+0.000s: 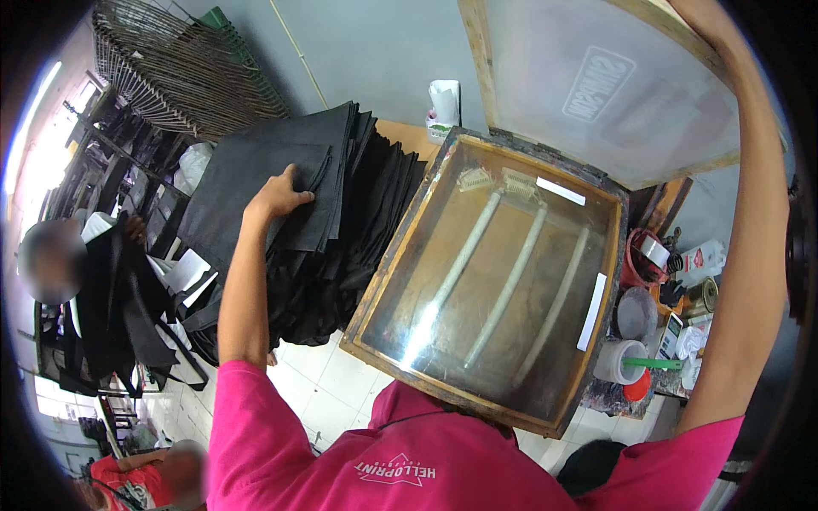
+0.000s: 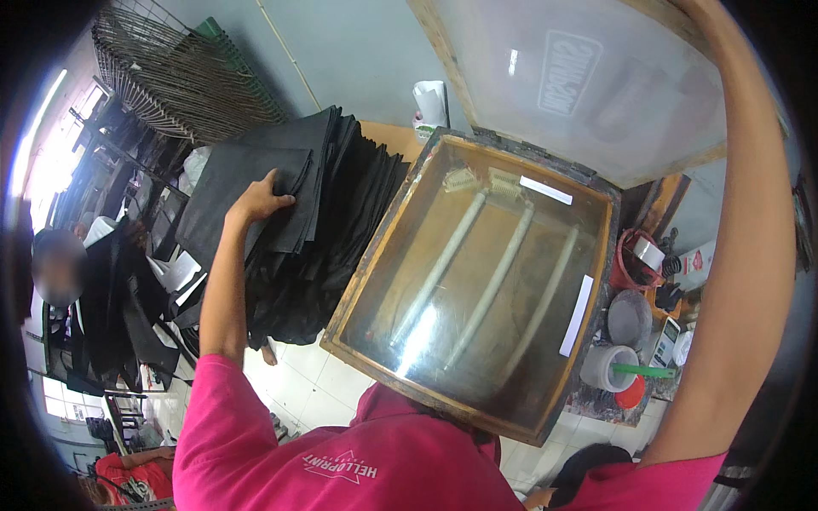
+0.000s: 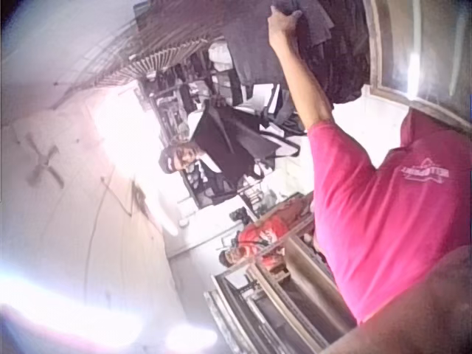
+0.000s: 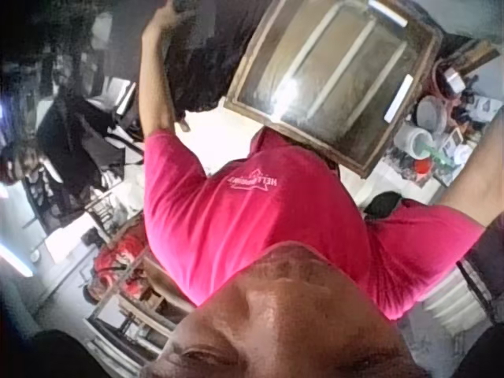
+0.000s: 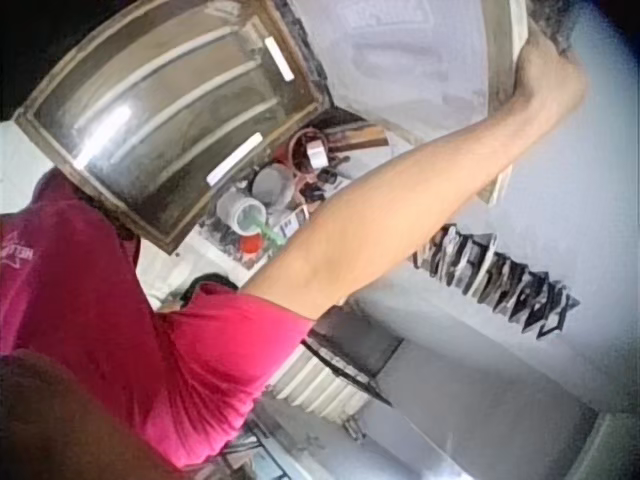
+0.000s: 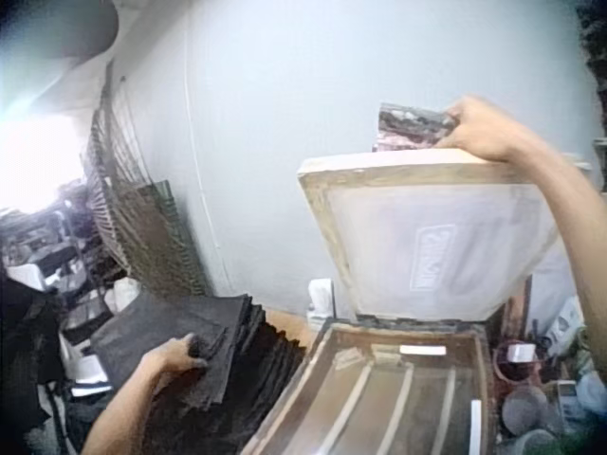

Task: The person wipes the screen clean, prepares white ink by stirring it with a spatula, and performs screen printing on black tote bags using a squeegee to apply the ink through the stencil.

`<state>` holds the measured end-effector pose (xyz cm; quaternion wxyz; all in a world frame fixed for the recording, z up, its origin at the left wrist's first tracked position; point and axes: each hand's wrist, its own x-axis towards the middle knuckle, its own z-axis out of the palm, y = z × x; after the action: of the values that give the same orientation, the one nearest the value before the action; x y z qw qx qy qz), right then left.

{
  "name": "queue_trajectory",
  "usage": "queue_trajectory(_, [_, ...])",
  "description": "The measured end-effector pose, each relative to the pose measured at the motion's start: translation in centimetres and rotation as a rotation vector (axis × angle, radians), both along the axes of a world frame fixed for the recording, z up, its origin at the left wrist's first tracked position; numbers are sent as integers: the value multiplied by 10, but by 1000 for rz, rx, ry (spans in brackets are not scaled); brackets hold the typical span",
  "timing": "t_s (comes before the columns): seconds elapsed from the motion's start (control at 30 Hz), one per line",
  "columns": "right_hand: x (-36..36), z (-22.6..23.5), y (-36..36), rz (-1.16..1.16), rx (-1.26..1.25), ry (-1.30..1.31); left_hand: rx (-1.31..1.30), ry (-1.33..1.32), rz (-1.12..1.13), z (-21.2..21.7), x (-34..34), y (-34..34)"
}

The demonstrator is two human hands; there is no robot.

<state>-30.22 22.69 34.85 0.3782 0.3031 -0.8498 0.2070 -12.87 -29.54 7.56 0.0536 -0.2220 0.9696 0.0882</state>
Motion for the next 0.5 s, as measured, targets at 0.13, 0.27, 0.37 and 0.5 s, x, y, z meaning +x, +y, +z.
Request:
queue_trajectory(0.13, [-5, 12, 3, -18, -64, -150, -477, -72, -136, -31, -3, 7])
queue_trajectory(0.27, [-8, 8, 0, 13, -68, -123, -363, 339, -255, -17, 37, 39])
queue_trajectory(0.37, [-5, 10, 4, -48, -38, -119, -217, 451, -483, 10, 87, 133])
queue_trajectory(0.5, [-5, 18, 19, -54, 24, -76, -45, 328, -856, 0, 145, 259])
